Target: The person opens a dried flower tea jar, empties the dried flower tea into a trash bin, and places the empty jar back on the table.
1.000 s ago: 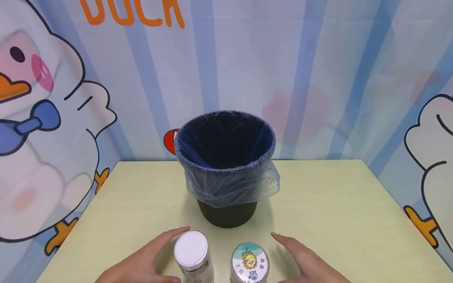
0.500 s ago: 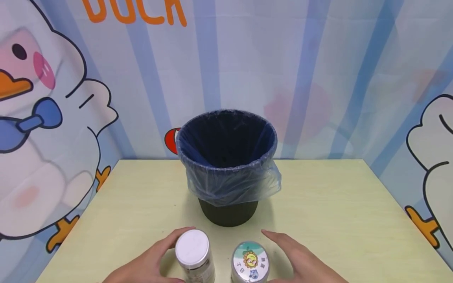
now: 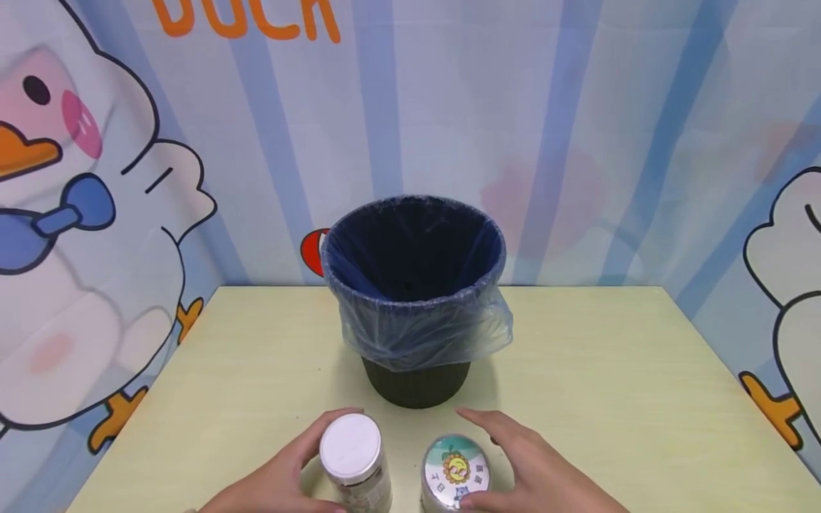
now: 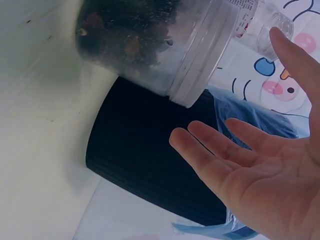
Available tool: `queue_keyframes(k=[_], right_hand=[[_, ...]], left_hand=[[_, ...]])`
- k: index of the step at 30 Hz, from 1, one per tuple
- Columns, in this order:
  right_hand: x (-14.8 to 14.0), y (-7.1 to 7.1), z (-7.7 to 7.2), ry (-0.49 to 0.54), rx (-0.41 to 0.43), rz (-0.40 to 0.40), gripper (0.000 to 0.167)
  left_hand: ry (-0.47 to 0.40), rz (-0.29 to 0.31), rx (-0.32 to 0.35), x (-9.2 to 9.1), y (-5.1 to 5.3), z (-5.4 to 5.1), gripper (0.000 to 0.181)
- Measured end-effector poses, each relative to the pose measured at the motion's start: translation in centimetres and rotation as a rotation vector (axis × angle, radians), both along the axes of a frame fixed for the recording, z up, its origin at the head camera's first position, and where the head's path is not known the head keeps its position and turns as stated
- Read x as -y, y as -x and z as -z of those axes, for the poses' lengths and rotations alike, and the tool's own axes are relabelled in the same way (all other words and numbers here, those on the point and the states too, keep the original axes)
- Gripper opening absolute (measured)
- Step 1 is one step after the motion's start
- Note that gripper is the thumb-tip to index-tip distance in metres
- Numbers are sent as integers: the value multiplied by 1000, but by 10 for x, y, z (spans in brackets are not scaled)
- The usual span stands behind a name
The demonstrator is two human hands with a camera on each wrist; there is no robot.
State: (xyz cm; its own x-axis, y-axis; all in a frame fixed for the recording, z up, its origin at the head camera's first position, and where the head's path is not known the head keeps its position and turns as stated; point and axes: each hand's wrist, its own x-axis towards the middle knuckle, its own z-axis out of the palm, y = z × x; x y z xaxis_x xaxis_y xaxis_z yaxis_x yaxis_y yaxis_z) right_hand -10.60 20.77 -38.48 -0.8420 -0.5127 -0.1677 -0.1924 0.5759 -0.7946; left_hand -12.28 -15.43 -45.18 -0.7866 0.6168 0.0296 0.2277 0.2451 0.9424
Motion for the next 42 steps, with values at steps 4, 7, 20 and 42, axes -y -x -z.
queue_keyframes(k=[4, 7, 20, 42], right_hand=[[6, 1, -3, 6, 10, -1, 88], [13, 3, -6, -4, 7, 5, 88], [37, 7, -21, 35, -107, -73, 76], [68, 16, -45, 103, -291, -273, 72]], left_hand=[[-63, 22, -51, -1, 1, 1, 96], [-110, 46, -82, -1, 2, 3, 97], [-240, 106, -140, -12, 5, 11, 93], [-206, 54, -47, -17, 3, 14, 84]])
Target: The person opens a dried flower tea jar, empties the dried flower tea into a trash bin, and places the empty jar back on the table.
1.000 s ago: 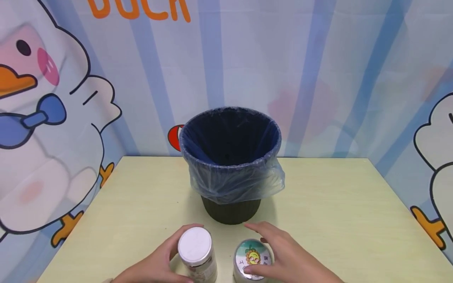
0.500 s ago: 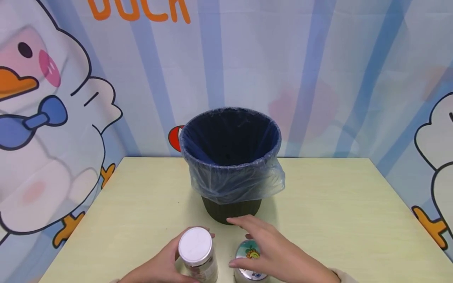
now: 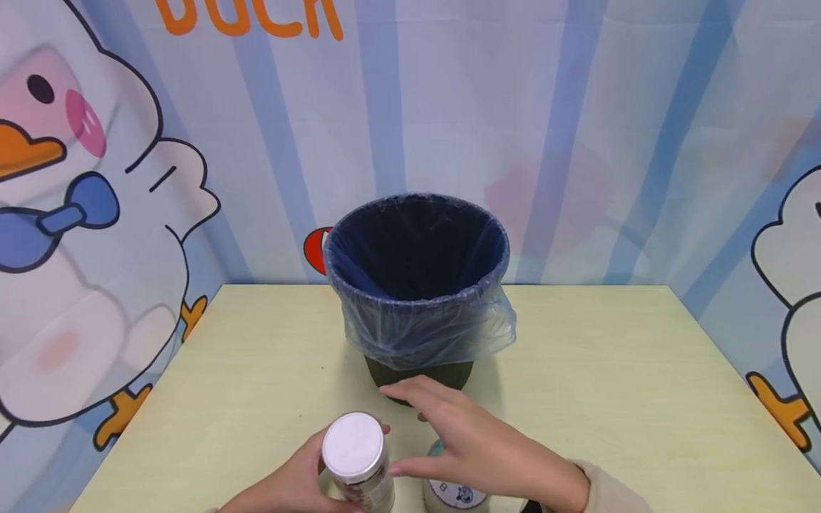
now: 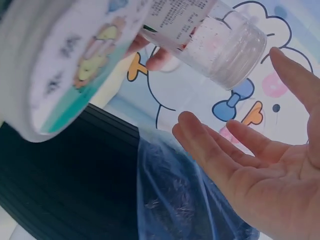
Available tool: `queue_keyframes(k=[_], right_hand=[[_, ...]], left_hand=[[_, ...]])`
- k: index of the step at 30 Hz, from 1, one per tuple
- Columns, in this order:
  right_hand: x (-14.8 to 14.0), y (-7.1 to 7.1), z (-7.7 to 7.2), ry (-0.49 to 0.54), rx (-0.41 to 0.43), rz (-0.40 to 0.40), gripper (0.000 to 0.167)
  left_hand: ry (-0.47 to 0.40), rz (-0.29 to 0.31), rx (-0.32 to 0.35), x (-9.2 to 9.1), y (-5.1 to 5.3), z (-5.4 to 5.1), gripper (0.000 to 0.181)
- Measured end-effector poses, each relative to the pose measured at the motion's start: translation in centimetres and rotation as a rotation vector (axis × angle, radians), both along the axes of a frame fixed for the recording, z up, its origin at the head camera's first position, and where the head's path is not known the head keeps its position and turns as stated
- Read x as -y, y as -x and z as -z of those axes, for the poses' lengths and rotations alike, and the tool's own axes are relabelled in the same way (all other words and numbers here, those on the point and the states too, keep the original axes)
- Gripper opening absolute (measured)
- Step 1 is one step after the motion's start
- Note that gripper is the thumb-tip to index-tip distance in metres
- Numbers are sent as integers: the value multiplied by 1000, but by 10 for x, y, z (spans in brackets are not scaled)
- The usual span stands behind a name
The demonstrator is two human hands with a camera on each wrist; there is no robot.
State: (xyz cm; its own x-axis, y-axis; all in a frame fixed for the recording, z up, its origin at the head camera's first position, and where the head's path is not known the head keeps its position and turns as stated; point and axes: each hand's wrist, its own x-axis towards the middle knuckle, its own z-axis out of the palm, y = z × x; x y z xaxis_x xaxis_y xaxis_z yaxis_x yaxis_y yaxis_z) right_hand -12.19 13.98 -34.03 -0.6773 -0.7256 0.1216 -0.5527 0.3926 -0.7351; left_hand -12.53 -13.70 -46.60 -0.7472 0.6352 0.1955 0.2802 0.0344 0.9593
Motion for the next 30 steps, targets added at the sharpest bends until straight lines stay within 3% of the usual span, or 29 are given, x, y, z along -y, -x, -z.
queue_keyframes(k=[11, 19, 30], right_hand=[[16, 1, -7, -5, -95, -84, 72], [26, 2, -11, -15, -140, -141, 71], [35, 2, -11, -33, -159, -172, 66]], left_hand=[[-40, 52, 20, 2, 0, 3, 78], [-37, 46, 28, 0, -4, 3, 69], [-23, 61, 172, 0, -5, -2, 62]])
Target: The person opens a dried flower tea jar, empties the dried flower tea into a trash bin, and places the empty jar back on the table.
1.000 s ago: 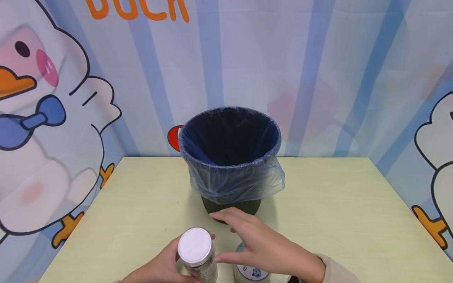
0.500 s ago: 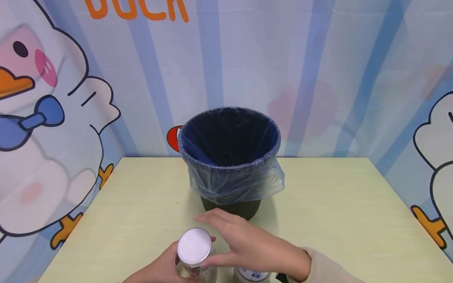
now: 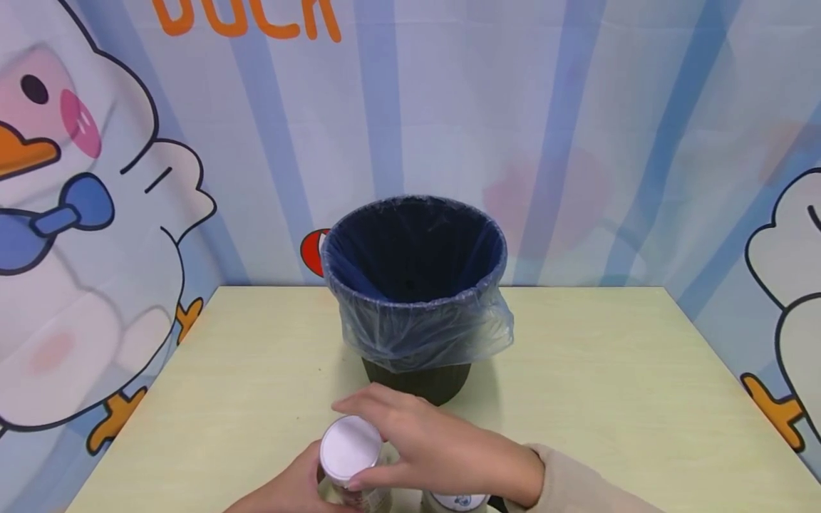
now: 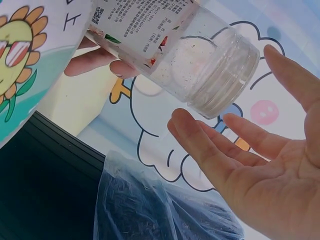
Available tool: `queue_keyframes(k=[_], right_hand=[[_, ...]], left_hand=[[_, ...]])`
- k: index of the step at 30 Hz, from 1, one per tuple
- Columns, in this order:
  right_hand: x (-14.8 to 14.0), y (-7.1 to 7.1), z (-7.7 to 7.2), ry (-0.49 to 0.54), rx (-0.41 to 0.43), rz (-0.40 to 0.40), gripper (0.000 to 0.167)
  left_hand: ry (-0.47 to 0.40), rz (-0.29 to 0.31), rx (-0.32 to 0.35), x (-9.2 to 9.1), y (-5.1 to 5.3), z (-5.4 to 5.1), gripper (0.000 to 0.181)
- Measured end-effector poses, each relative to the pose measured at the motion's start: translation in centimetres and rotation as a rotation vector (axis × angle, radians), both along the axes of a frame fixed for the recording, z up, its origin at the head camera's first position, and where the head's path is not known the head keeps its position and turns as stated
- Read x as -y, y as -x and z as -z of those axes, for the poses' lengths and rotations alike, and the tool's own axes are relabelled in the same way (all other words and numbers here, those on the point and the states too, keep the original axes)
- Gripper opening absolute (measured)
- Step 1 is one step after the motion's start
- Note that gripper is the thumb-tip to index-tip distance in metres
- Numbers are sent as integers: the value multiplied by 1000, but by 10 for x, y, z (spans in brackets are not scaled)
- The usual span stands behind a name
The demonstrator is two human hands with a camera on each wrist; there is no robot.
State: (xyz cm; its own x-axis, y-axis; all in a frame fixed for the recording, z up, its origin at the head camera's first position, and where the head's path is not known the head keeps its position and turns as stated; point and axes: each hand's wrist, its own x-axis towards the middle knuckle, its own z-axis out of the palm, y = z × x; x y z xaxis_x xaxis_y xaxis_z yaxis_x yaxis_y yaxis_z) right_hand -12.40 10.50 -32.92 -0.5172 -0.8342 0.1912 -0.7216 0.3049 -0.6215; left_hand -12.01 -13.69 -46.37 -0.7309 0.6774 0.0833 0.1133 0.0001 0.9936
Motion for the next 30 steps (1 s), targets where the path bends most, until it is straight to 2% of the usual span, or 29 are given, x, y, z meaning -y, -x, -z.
queue_keyframes(k=[10, 17, 24, 30], right_hand=[[5, 1, 2, -22, -6, -21, 60], [8, 2, 1, -61, -32, -27, 58], [13, 0, 0, -115, -61, -2, 55], [12, -1, -2, -85, -86, -2, 53]], left_hand=[[47, -16, 75, 1, 0, 1, 60], [43, 8, 115, 1, 1, 1, 61], [13, 17, 72, 0, 2, 3, 60], [10, 16, 24, -2, 2, 4, 60]])
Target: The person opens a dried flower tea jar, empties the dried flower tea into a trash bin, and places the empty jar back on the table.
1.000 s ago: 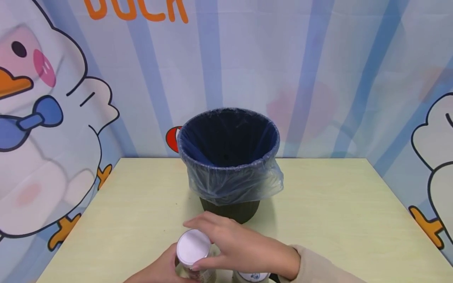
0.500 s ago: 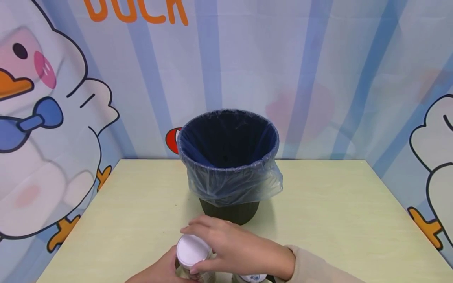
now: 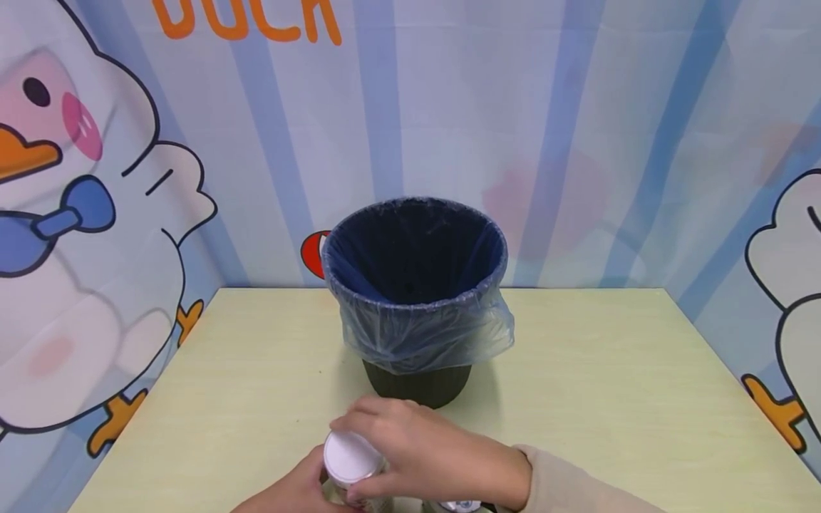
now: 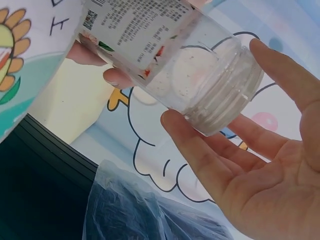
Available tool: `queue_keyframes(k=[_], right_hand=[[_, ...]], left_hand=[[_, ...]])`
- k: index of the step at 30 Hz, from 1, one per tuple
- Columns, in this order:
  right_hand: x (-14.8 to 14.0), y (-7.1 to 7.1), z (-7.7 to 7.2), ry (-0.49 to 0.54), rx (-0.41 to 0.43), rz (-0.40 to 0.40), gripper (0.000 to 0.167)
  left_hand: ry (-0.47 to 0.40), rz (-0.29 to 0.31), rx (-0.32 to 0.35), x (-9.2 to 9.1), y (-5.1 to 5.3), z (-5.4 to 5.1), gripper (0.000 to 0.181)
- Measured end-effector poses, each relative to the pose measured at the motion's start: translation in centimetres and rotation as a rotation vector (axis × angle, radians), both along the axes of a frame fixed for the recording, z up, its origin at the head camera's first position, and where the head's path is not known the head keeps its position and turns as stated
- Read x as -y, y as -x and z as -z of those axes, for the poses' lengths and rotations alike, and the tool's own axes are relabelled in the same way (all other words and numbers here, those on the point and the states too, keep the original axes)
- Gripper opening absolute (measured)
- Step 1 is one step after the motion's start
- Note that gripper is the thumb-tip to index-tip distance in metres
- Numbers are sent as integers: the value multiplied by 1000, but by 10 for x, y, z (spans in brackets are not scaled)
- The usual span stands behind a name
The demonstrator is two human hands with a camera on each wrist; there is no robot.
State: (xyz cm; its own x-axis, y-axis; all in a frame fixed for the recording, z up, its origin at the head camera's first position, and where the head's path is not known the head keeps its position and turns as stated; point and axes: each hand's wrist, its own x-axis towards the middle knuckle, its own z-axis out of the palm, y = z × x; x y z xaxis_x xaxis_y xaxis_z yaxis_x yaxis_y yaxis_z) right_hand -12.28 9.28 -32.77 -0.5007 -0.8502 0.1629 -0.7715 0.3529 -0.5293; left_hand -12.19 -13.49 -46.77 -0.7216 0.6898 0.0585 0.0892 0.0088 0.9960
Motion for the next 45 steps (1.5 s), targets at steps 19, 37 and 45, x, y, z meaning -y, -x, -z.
queue_keyframes(k=[19, 37, 45], right_hand=[[-16, 1, -7, 60, -40, -46, 53], [-28, 0, -16, -6, 41, -63, 58], [-33, -2, -17, -25, 29, -66, 59]], left_hand=[[45, -26, -82, -10, 3, -5, 57], [98, -71, -207, -9, 3, -10, 55], [161, -90, -348, -9, 4, -18, 67]])
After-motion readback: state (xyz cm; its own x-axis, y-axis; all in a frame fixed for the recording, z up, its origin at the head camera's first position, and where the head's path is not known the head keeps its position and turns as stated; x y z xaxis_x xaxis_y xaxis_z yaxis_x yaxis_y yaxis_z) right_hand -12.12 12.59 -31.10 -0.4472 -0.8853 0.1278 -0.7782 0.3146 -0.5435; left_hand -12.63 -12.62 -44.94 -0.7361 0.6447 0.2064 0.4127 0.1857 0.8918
